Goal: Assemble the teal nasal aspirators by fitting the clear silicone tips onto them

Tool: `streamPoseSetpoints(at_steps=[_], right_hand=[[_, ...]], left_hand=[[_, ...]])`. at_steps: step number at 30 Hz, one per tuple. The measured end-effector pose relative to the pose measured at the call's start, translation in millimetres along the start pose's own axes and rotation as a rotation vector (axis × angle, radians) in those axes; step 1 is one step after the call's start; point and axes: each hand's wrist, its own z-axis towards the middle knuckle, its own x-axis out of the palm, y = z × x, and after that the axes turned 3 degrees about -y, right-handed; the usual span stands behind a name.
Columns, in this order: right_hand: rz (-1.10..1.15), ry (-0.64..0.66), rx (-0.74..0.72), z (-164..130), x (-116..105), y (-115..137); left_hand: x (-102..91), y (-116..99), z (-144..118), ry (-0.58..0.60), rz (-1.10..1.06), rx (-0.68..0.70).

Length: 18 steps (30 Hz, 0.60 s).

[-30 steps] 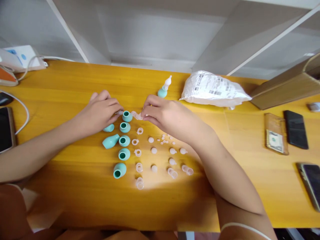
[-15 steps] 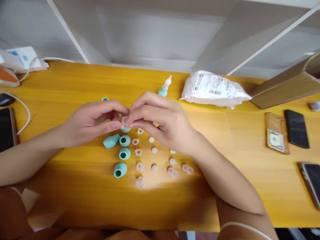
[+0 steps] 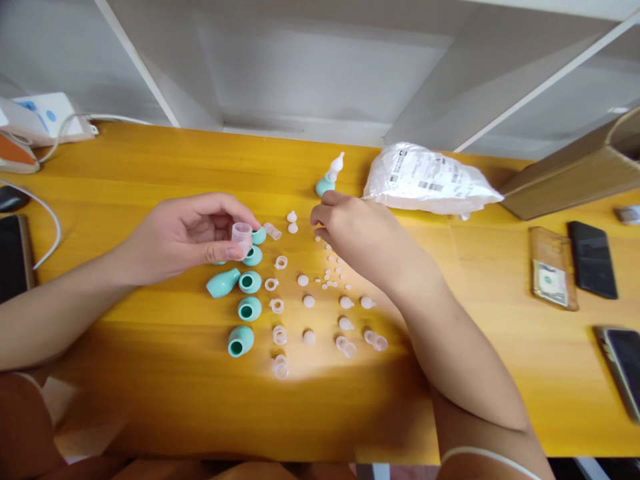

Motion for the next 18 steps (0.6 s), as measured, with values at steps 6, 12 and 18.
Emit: streamPoseSetpoints(at_steps=[6,12,18], right_hand=[[-0.222,0.221,0.001,11.1,21.2,-8.1],[-0.164,0.182,-0.034,14.4,26.1,-10.7],[0.194,-0.023,-0.079,9.6,2.8,8.0]], left_hand=[[-2.8,5.7,2.0,-0.004,0.052,0.070],[-2.5,11.8,3.7,-0.152,0.224,0.249],[-1.1,12.2,2.7,-0.165,0.232,0.278]])
